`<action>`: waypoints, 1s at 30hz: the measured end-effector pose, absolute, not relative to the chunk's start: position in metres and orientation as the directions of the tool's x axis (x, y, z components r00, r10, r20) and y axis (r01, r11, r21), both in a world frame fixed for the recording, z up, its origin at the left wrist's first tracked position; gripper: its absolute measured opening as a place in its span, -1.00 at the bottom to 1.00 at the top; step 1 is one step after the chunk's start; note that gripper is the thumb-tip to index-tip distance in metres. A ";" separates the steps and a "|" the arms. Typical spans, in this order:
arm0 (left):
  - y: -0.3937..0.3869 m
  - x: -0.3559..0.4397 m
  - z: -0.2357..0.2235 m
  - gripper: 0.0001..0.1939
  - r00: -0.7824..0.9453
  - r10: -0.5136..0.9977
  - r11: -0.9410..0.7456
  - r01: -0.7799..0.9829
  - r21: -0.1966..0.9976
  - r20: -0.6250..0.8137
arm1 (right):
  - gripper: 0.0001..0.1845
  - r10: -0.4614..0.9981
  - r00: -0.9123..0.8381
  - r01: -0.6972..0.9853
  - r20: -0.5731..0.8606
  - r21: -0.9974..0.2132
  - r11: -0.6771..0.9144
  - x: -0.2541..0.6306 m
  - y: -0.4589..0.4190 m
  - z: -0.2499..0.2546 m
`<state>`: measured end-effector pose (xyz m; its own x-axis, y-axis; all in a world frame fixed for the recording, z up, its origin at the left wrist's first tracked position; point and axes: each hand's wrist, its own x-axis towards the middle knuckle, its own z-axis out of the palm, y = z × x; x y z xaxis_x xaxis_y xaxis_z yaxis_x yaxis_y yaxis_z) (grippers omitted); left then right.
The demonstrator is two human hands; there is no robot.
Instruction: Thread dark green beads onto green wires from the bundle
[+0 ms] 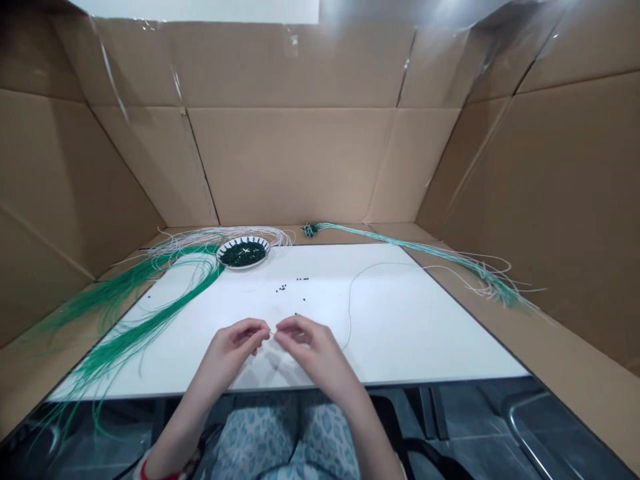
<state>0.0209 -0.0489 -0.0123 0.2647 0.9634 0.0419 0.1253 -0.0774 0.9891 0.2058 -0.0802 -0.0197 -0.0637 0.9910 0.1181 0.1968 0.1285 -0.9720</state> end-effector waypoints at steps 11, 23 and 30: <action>-0.075 0.019 0.016 -0.95 0.254 0.962 -0.087 -0.058 0.995 0.099 | -0.79 0.970 0.179 -0.063 0.166 -0.982 0.179 0.177 -0.110 0.001; -0.092 0.033 0.023 -0.71 0.072 0.985 -0.108 -0.444 0.890 0.156 | -0.85 0.860 0.429 -0.026 0.277 -0.948 0.318 0.148 -0.135 0.020; -0.096 0.038 0.027 -0.72 0.065 0.983 -0.120 -0.471 0.874 0.170 | -0.85 0.820 0.475 -0.010 0.320 -0.930 0.368 0.146 -0.135 0.018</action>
<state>0.0382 -0.0959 0.0265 0.0655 0.9833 0.1701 -0.4711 -0.1198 0.8739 0.1461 -0.1351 0.0184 0.4751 0.8198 0.3198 -0.0100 0.3685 -0.9296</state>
